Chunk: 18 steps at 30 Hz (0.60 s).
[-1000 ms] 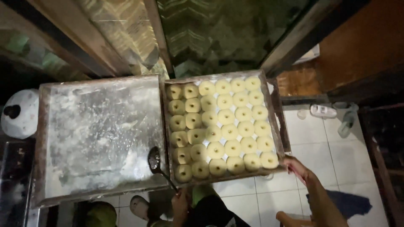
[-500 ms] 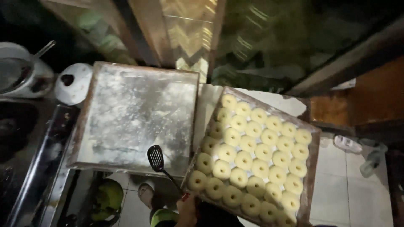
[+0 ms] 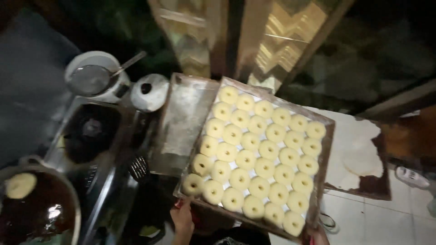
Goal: Frying donuts by lifting raw dough rings from a tray and placing them into a pot of hot oil, then managing them with a slotted turner.
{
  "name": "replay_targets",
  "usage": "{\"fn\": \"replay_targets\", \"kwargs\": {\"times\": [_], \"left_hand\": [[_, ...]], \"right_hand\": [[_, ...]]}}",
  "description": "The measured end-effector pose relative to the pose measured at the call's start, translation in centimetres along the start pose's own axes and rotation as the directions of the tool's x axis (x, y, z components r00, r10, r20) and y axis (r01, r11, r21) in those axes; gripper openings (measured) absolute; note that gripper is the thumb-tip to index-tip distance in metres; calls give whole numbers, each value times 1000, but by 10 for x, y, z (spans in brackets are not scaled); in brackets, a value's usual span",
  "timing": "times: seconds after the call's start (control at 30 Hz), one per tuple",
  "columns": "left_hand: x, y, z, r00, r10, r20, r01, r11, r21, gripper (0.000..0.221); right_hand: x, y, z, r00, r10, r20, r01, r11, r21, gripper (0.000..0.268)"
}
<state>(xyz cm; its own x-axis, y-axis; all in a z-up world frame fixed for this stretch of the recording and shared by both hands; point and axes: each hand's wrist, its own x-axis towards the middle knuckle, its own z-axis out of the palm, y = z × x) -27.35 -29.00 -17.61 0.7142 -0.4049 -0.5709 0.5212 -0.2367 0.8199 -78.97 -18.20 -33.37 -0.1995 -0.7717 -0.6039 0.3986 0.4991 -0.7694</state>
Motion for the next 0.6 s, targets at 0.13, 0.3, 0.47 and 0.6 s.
{"fn": "replay_targets", "kwargs": {"times": [0.13, 0.3, 0.47, 0.6], "left_hand": [[116, 2, -40, 998, 24, -57, -18, 993, 115, 45], [148, 76, -13, 998, -57, -7, 56, 997, -54, 33], [163, 100, 15, 991, -126, 55, 134, 973, -187, 49], [197, 98, 18, 987, -135, -86, 144, 984, 109, 18]], "right_hand": [[8, -75, 160, 999, 47, -25, -53, 933, -355, 38], [5, -117, 285, 995, 102, 12, -92, 933, -349, 43], [35, -99, 293, 989, 127, 70, -99, 946, -309, 42], [78, -14, 255, 989, 38, -143, -107, 852, -512, 18]]}}
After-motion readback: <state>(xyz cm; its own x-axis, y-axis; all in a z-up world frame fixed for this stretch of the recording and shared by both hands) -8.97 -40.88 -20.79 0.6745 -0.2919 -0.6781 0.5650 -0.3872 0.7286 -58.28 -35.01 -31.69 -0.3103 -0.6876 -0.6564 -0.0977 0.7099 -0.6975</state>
